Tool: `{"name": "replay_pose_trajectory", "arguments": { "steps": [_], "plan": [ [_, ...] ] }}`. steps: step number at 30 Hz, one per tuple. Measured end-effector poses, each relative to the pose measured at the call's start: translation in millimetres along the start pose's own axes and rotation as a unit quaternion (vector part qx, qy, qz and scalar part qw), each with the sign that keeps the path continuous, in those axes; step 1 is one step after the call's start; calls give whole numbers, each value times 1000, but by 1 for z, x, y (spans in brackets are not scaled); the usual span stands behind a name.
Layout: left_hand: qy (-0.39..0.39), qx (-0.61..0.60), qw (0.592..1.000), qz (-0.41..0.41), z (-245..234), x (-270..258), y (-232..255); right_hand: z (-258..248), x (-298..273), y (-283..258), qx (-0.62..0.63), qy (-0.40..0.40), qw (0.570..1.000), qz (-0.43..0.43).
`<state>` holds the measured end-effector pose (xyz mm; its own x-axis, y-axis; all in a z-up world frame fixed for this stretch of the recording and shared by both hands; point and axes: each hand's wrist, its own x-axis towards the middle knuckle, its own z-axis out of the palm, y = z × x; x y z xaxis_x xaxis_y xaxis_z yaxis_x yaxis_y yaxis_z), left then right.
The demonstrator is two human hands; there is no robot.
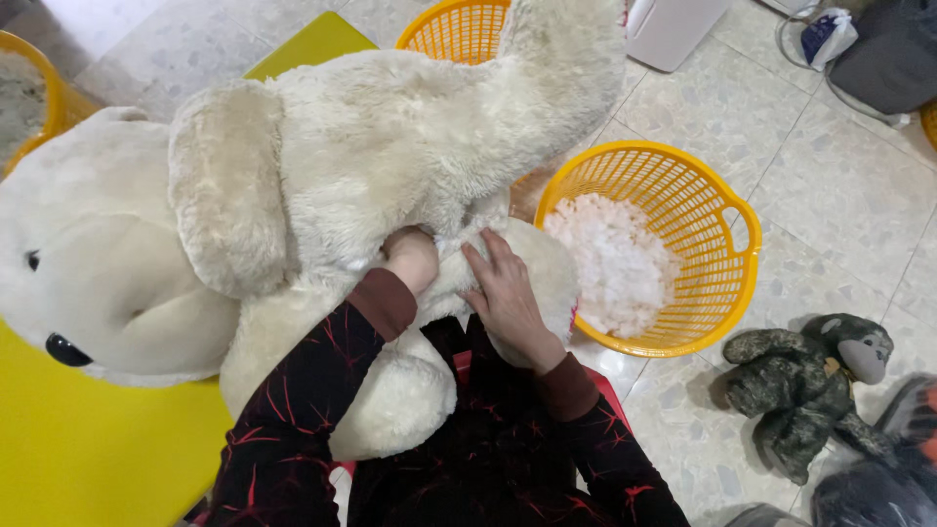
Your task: The person repeatedly takes handfuls of white synthetic stuffing from a yellow basket and inserts them into the open back seam of a large white teddy bear. The person works by hand, pushing the stuffing into the bear's body cavity.
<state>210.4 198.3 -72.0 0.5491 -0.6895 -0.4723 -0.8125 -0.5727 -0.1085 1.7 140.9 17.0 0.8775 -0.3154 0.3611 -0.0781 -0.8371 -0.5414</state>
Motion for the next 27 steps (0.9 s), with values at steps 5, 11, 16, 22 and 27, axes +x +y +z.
{"name": "replay_pose_trajectory", "arguments": {
  "steps": [5, 11, 16, 22, 27],
  "plan": [
    [45, 28, 999, 2, -40, -26, -1, 0, 1, 2, -5, 13, 1000, -15],
    [415, 233, 832, 285, -75, -99, -40, 2, 0, 2, 8, 13, 1000, 11],
    [253, 12, 942, 222, -124, -160, -28, 6, 1, 3, -2, 21, 1000, 10],
    [431, -267, 837, 208, -167, -215, -34, 5, 4, 1, 0, 10, 1000, 28],
    [418, -490, 757, 108, -167, -237, -41, 2, 1, 5, 19, 3, 999, 32]
  ]
}}
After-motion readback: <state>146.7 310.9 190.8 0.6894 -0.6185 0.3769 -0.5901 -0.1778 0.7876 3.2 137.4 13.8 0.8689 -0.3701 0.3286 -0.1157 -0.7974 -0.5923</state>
